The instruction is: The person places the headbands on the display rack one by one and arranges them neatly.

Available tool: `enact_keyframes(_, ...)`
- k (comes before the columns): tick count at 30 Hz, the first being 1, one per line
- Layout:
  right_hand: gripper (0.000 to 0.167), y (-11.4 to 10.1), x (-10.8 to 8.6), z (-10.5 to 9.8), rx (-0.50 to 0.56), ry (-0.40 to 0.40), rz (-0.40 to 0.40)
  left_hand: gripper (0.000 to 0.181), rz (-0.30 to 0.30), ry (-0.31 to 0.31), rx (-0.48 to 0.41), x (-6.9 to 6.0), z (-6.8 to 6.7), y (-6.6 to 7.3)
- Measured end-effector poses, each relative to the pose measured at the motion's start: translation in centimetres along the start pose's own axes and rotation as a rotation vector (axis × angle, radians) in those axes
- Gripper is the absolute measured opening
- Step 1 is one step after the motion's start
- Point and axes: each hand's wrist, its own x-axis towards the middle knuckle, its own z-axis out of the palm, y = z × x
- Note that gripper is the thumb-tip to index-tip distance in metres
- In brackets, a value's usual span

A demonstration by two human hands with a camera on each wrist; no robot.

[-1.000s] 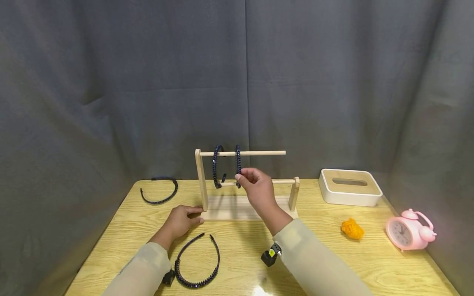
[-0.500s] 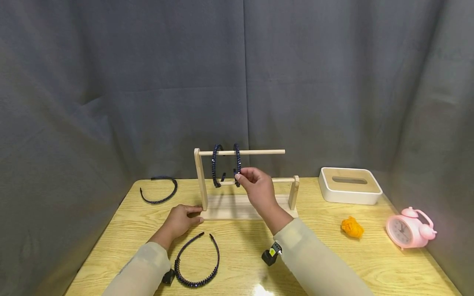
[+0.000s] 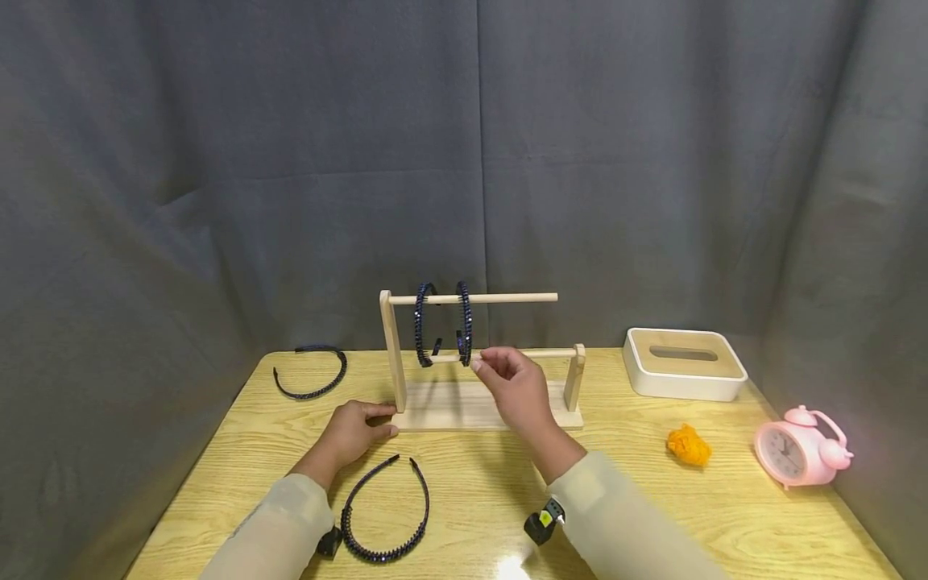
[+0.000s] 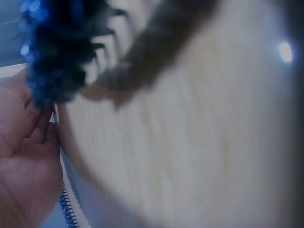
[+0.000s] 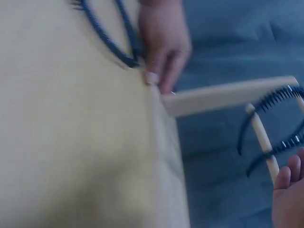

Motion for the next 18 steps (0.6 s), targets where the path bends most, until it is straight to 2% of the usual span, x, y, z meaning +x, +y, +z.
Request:
enact_keyframes(3,0.017,0.7,-2.3,0.6,-0.066,-0.112,-0.059,0.036,0.007,0.000,0.003,0.0,0.0,0.0)
enact_keyframes(6,0.015,0.9,-4.8,1.9,-0.163,-0.285,-0.139,0.036,0.023,0.001,0.012,0.0,-0.2,0.2)
enact_keyframes(10,0.019,0.9,-7.4,3.8,-0.332,-0.584,-0.285,0.036,0.024,0.005,0.022,0.0,-0.4,0.2)
enact_keyframes(13,0.026,1.1,-8.7,4.9,-0.458,-0.806,-0.385,0.036,0.013,-0.001,0.013,0.0,-0.3,0.1)
enact_keyframes(15,0.031,1.3,-9.1,5.3,-0.520,-0.922,-0.404,0.036,0.012,-0.005,0.006,-0.1,-0.3,0.1)
enact_keyframes(18,0.034,1.7,-9.8,5.9,-0.587,-1.038,-0.391,0.036,0.006,-0.009,-0.014,-0.3,-0.2,0.2)
